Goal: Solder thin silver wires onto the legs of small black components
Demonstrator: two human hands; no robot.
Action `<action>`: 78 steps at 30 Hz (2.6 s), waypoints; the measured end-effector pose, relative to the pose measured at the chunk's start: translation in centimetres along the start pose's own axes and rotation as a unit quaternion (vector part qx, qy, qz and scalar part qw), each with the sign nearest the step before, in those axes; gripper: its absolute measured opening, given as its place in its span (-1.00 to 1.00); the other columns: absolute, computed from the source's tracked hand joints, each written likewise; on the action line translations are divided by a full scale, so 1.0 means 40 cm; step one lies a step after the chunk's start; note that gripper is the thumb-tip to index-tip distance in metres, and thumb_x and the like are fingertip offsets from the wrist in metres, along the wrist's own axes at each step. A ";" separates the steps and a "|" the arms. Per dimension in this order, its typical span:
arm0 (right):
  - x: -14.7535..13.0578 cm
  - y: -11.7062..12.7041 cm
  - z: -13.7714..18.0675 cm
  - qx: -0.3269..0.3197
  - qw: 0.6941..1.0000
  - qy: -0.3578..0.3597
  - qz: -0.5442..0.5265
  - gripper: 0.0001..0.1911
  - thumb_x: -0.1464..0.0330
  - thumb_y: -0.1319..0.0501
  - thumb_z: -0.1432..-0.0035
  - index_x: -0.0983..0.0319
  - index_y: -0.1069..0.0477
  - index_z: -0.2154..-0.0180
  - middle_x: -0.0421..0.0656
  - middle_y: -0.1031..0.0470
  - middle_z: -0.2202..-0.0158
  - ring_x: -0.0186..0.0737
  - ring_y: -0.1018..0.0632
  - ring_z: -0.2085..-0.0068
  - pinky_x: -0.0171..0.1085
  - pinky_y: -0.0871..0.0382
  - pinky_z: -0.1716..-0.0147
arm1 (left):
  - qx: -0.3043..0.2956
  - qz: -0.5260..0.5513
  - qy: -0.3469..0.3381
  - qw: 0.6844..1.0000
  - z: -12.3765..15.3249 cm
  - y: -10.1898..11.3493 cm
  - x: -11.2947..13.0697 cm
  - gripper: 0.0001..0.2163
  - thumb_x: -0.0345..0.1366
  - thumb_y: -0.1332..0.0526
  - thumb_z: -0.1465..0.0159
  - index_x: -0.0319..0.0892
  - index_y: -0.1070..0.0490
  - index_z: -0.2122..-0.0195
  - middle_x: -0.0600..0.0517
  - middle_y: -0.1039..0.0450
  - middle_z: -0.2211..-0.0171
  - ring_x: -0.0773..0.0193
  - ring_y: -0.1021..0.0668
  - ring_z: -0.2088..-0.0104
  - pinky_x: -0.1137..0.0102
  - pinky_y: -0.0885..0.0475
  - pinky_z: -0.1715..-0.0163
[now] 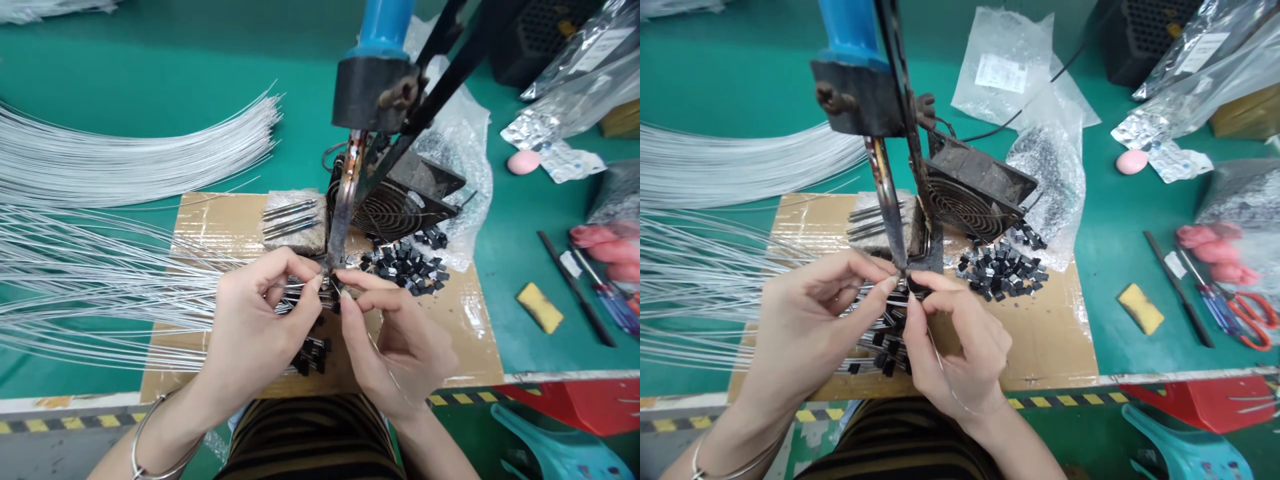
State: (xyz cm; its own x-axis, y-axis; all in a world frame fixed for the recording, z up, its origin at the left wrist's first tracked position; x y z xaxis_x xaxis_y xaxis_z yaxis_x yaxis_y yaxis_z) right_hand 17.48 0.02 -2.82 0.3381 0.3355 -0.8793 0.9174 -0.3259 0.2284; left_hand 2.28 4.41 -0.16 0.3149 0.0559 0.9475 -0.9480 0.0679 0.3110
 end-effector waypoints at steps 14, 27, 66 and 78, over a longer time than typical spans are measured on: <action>0.065 0.145 -0.015 0.163 0.972 -0.160 -0.049 -0.71 0.25 -0.24 -0.44 0.23 -0.55 0.34 -0.27 -0.43 0.52 -0.32 -0.49 0.50 -0.26 -0.45 0.43 | 0.028 -0.181 -0.106 0.977 0.019 0.042 -0.016 -0.89 -0.41 -0.32 -0.30 -0.10 -0.51 0.37 0.09 -0.64 0.30 0.39 -0.32 0.58 0.34 -0.30 0.48; 0.158 0.194 0.025 0.163 0.965 -0.204 0.016 -0.26 -0.11 0.09 -0.47 0.31 -0.61 0.22 0.02 -0.69 0.24 -0.02 -0.71 0.25 0.00 -0.57 0.18 | 0.143 -0.332 -0.152 0.920 -0.063 0.186 -0.066 -0.92 -0.28 -0.34 -0.37 -0.06 -0.63 0.15 -0.03 -0.62 0.08 0.04 -0.62 0.02 0.11 -0.47 -0.14; 0.154 0.208 0.039 0.207 0.961 -0.183 0.012 -0.56 0.11 -0.20 -0.44 0.28 -0.63 0.32 -0.07 -0.66 0.36 -0.12 -0.64 0.43 -0.10 -0.53 0.36 | 0.123 -0.139 -0.178 0.967 -0.212 0.200 -0.080 -0.91 -0.28 -0.42 -0.22 -0.16 -0.62 0.38 0.06 -0.59 0.45 0.36 -0.47 0.51 0.39 -0.30 0.49; 0.133 0.212 0.063 0.227 0.963 -0.131 -0.056 -0.62 0.19 -0.22 -0.43 0.26 -0.62 0.36 -0.11 -0.57 0.45 -0.19 -0.55 0.51 -0.19 -0.43 0.52 | 0.022 -0.196 -0.131 0.972 -0.081 0.265 0.012 -0.88 -0.23 -0.42 -0.26 -0.10 -0.61 0.40 0.11 -0.53 0.50 0.35 -0.42 0.49 0.38 -0.30 0.47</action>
State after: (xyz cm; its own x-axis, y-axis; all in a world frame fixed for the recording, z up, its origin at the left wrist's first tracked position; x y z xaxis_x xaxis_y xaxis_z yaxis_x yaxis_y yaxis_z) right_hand 26.52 -3.17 -6.60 0.1225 0.1753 -0.9769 0.7392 -0.6729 -0.0280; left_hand -7.48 8.38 3.36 0.6346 -0.2204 0.7408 -0.7610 -0.0107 0.6487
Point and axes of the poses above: each hand's wrist, its own z-axis away from the middle knuckle, its own y-axis out of the back of the hand, x = y × z, the point moved 2 cm from there along -z, towards the middle knuckle
